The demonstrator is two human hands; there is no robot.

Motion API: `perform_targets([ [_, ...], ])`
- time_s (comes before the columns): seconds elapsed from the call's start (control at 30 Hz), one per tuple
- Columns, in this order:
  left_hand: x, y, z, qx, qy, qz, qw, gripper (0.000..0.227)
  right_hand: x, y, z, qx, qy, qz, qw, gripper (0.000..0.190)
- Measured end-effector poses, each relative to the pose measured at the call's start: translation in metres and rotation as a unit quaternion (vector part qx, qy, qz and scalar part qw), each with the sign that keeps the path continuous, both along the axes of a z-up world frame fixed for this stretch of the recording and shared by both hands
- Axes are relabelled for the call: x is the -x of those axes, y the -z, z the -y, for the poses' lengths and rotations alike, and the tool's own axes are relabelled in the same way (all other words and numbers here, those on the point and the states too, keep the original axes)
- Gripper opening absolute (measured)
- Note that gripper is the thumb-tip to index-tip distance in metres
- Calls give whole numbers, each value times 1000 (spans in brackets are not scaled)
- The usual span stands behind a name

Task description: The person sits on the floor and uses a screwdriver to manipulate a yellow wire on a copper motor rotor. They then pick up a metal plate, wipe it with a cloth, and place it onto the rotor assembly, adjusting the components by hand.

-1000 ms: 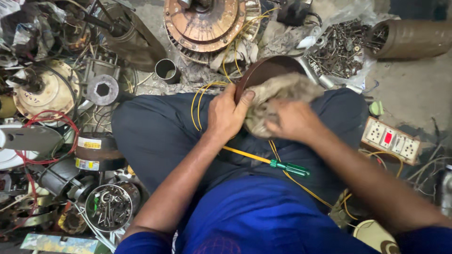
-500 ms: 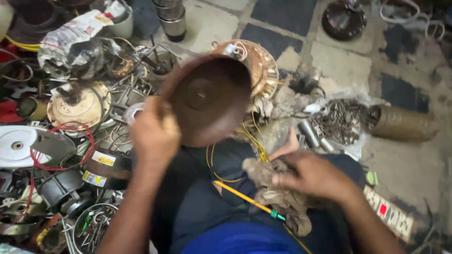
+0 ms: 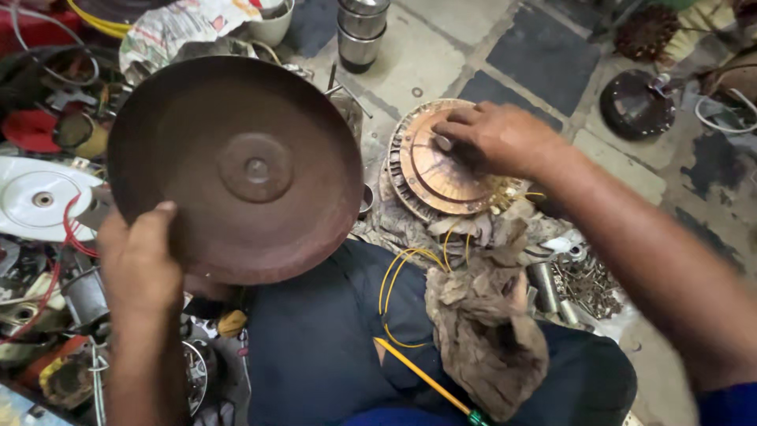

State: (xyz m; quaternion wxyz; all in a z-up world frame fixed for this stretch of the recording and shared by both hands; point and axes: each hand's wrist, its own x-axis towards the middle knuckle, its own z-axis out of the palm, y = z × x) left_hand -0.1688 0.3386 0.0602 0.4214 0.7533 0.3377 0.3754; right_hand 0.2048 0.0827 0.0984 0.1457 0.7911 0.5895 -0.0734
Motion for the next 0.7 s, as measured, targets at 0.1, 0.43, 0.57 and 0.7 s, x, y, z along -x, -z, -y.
perform_targets([
  [0.1,-5,6,-8,220,11,74,973,30,-24,-1,-18,101,65,-10,993,78],
  [0.43,-38,1,-12,239,38,87,966,33,-69,87,20,-335,118,-256,899,75],
  [0.57,-51,0,-5,244,32,83,966,31,-60,97,29,-393,213,-293,845,78],
  [0.7,-59,1,5,246,-15,40,968,30,-61,106,37,-459,269,-290,796,72],
])
